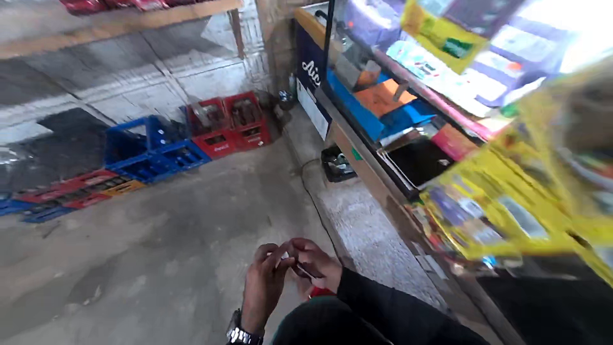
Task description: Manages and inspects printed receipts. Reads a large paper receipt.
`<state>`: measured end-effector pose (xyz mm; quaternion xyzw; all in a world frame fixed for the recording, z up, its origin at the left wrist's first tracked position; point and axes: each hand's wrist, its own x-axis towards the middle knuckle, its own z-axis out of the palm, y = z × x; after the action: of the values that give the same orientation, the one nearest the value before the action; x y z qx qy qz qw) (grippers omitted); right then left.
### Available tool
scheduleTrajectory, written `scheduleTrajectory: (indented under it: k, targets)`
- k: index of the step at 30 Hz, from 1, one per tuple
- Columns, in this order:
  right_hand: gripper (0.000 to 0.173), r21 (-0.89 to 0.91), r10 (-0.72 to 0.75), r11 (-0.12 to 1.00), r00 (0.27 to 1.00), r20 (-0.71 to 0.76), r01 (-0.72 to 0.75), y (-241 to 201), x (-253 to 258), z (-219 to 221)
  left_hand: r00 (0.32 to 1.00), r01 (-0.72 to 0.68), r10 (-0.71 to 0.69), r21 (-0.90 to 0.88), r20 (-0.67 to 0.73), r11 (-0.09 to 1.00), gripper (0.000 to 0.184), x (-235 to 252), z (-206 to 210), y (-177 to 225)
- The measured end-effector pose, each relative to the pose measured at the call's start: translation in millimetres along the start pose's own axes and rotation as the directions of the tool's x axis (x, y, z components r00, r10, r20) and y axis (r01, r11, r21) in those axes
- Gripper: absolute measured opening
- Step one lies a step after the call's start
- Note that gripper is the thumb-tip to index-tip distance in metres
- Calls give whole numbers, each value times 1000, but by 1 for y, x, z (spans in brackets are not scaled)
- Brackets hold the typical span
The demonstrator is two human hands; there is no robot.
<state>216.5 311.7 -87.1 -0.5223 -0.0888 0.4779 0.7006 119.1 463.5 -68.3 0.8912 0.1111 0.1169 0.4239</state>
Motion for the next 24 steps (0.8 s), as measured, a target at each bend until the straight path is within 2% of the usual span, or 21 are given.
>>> scheduleTrajectory:
  k: [3, 5, 8, 10, 12, 13, 15, 16, 18, 20, 21, 22, 24]
  targets:
    - [17, 374, 202, 896, 969, 139, -240, 9, 39, -13, 999, 39, -40, -10, -32, 999, 17, 30, 7, -32]
    - [14, 480, 276, 811, 942, 190, -334, 12, 57, -18, 998, 33, -34, -14, -55, 999, 14, 47, 16, -54]
    - [14, 601, 308, 709, 929, 205, -368, 18, 79, -28, 995, 77, -73, 67, -68, 995, 18, 67, 32, -75]
    - [12, 568, 382, 736, 919, 103, -369, 16, 95, -37, 990, 129, -124, 83, -68, 988, 19, 79, 42, -80]
    - [18, 411, 420, 841, 903, -89, -351, 10, 114, -56, 979, 201, -199, 38, -55, 979, 22, 91, 52, -82]
    - [23, 364, 396, 878, 898, -190, -311, 5, 125, -74, 966, 259, -259, 6, -24, 966, 32, 97, 53, -82]
    - [24, 369, 293, 919, 871, -394, -142, -9, 151, -130, 916, 402, -400, -66, 37, 913, 53, 106, 50, -79]
    - [24, 387, 245, 921, 826, -508, -35, -21, 166, -166, 896, 444, -442, -103, 44, 890, 58, 108, 47, -79]
    - [32, 371, 219, 923, 650, -728, 105, -41, 190, -237, 883, 467, -468, -146, 32, 872, 59, 105, 37, -79]
    - [46, 308, 249, 950, 469, -847, 50, -35, 198, -295, 876, 483, -480, -107, 46, 869, 58, 94, 27, -84]
    - [53, 281, 261, 960, 424, -867, -16, -26, 197, -316, 873, 486, -483, -61, 63, 872, 55, 89, 23, -88]
    - [57, 241, 250, 968, 406, -879, -75, -14, 194, -324, 870, 487, -484, -11, 95, 873, 50, 84, 19, -91]
    - [56, 194, 229, 973, 463, -856, -123, -1, 173, -298, 880, 444, -445, 43, 166, 895, 38, 73, 13, -91]
